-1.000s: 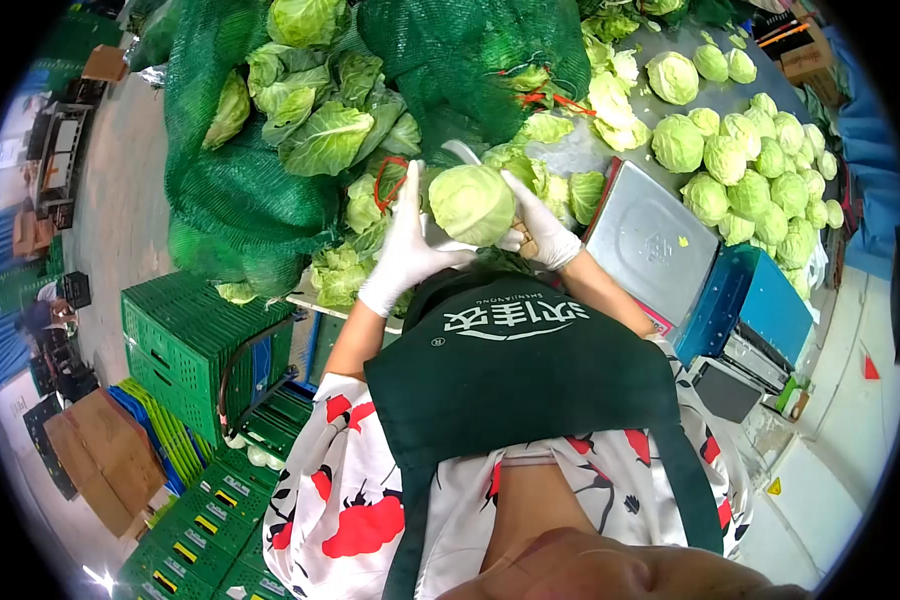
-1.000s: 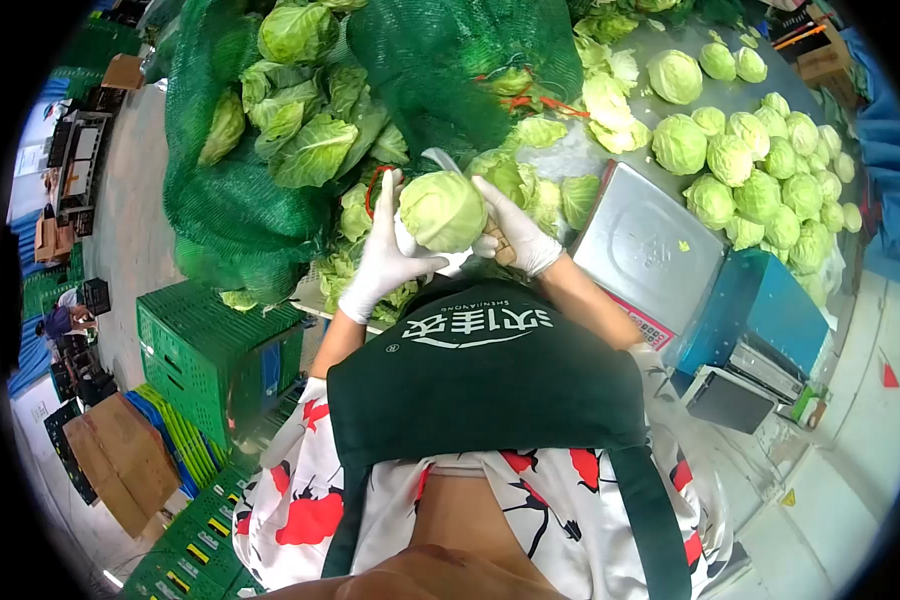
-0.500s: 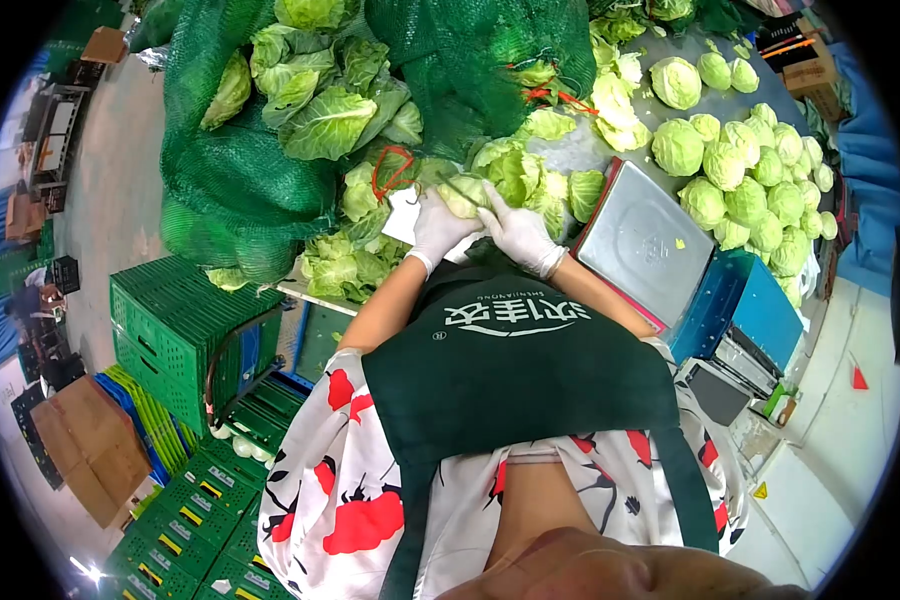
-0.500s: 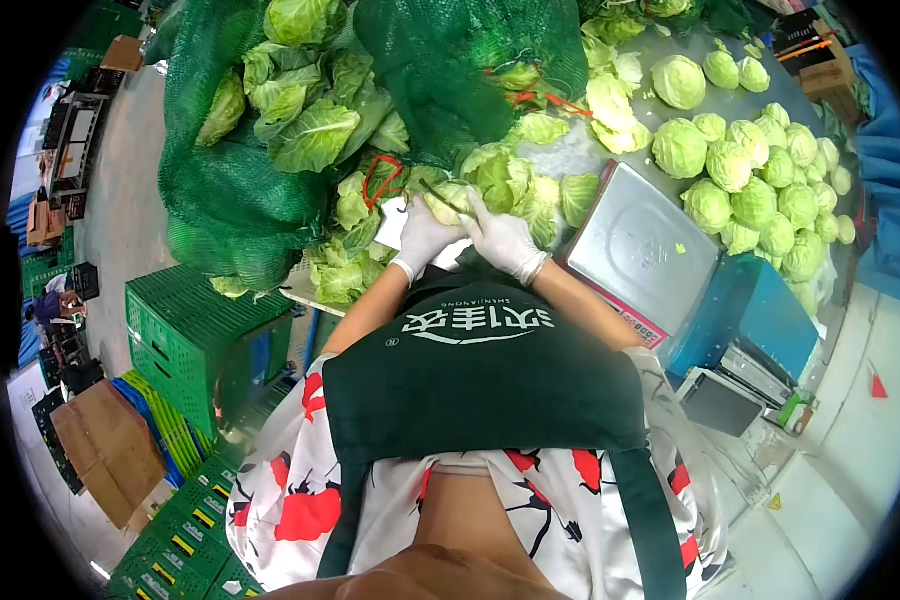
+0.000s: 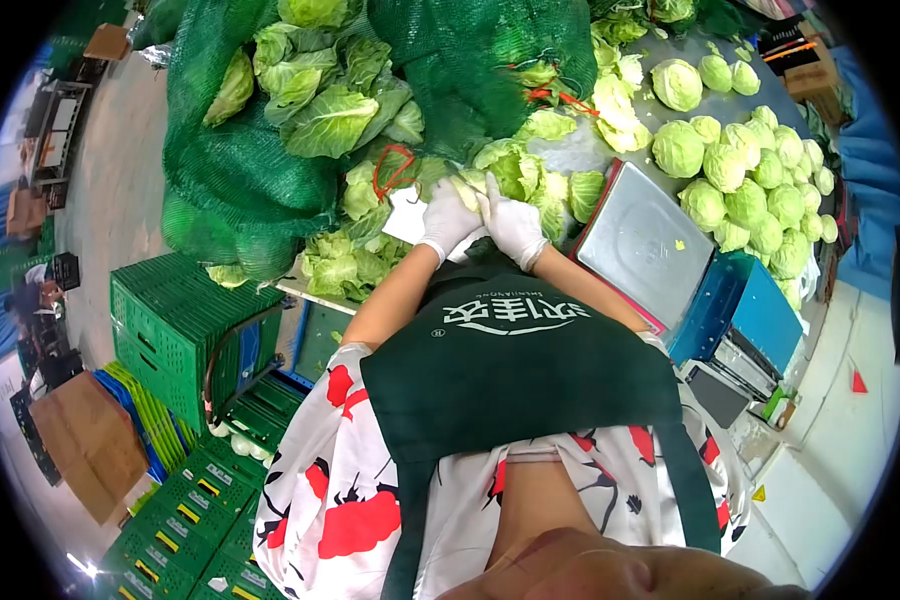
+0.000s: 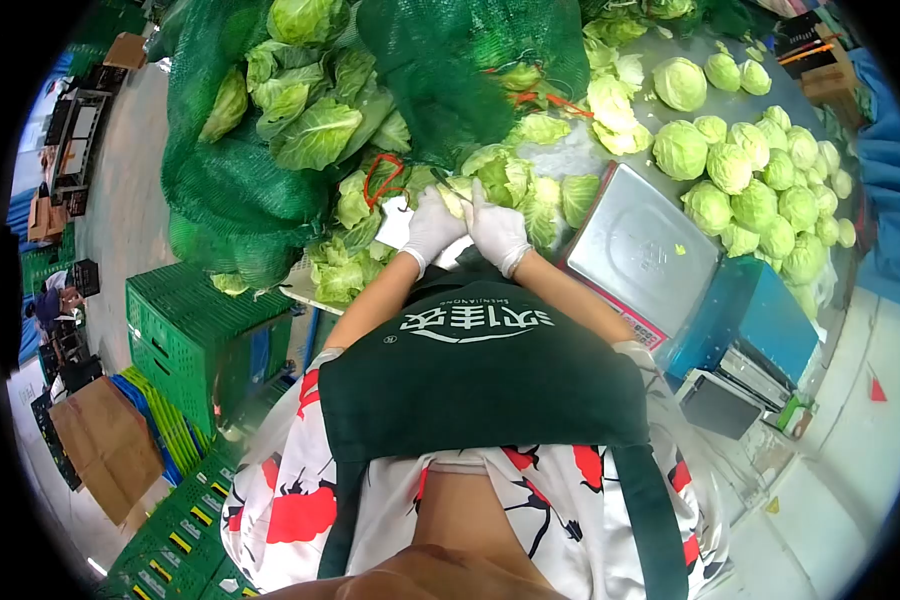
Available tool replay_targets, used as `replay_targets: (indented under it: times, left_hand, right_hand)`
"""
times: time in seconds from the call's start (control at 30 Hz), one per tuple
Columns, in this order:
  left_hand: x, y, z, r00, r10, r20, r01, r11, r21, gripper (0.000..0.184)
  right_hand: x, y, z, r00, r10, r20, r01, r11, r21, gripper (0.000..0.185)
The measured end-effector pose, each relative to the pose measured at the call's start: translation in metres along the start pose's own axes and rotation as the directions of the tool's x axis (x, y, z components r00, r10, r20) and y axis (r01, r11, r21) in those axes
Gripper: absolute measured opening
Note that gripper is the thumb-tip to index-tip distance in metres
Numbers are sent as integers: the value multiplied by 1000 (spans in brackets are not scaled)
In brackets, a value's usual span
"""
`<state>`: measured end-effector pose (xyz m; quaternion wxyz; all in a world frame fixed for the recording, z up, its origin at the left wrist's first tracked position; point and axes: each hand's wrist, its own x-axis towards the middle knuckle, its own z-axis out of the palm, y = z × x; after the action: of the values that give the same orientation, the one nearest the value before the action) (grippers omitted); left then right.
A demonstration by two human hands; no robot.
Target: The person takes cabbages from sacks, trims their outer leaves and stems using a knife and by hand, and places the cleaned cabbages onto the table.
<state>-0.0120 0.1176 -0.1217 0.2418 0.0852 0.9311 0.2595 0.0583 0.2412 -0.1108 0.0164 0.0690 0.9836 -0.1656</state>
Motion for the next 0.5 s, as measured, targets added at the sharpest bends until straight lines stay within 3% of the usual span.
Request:
replay_targets:
  times: [0.23, 0.5]
  left_hand:
    - [1, 5, -9, 998, 69, -4, -69, 997, 23, 80]
    - [-6, 11, -7, 980, 179, -85, -167, 976, 138, 88]
  right_hand:
    - [14, -3, -15, 987, 109, 116, -110, 994, -3, 52]
    - [14, 14, -3, 969, 231, 86, -235, 971, 36, 47]
